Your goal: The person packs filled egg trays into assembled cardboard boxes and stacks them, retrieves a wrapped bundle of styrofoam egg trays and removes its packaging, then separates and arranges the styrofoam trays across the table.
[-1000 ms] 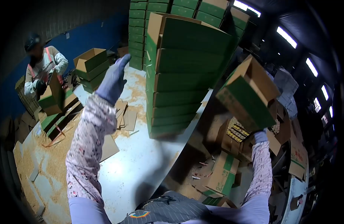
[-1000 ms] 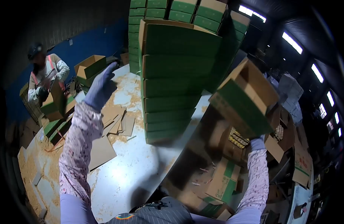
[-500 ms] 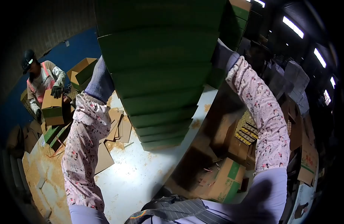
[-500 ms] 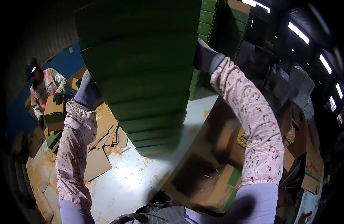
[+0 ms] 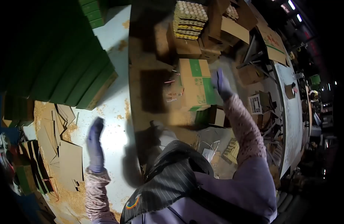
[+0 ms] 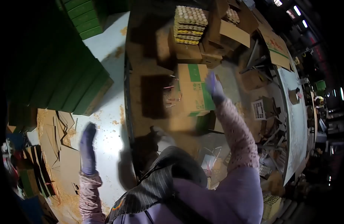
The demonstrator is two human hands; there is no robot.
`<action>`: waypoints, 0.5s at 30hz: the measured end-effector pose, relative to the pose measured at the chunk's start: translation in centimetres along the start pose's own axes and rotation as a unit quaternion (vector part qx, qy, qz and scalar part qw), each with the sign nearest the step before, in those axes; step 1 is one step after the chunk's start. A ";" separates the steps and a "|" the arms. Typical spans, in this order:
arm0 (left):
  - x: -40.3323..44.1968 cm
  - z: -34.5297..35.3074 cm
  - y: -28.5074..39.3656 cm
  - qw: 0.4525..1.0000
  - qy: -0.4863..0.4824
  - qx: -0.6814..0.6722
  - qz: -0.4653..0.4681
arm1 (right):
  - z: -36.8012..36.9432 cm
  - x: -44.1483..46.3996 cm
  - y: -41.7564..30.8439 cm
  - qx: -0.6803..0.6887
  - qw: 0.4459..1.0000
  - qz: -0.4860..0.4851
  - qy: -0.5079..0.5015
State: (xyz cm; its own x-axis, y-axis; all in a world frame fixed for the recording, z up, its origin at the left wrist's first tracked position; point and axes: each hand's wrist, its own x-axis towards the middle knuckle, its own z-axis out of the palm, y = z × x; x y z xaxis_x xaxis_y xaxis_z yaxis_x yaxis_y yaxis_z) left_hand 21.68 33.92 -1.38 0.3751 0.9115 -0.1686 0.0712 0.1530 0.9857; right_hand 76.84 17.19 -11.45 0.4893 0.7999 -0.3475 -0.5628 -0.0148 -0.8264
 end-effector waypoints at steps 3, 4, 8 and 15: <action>-1.5 6.8 -7.1 0.980 -0.142 -0.022 -0.136 | -12.0 -11.2 9.6 -0.095 0.947 0.153 0.265; -1.6 9.2 -9.1 0.971 -0.163 -0.020 -0.173 | -13.1 -13.8 11.3 -0.093 0.937 0.188 0.281; 0.5 18.7 -19.9 0.936 -0.248 0.068 -0.241 | -18.3 -14.9 15.8 -0.114 0.913 0.238 0.310; 7.3 36.6 -43.4 0.934 -0.170 0.012 -0.314 | -29.8 0.9 19.3 -0.187 0.934 0.161 0.257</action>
State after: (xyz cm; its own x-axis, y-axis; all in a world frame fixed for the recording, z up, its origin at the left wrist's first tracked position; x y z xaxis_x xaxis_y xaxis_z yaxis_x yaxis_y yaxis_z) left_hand 55.14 19.94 -45.65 0.5233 0.4704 -0.7106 0.3944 0.6055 0.6912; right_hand 86.31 -0.22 -40.91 0.6439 0.3244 -0.6930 -0.5117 -0.4908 -0.7052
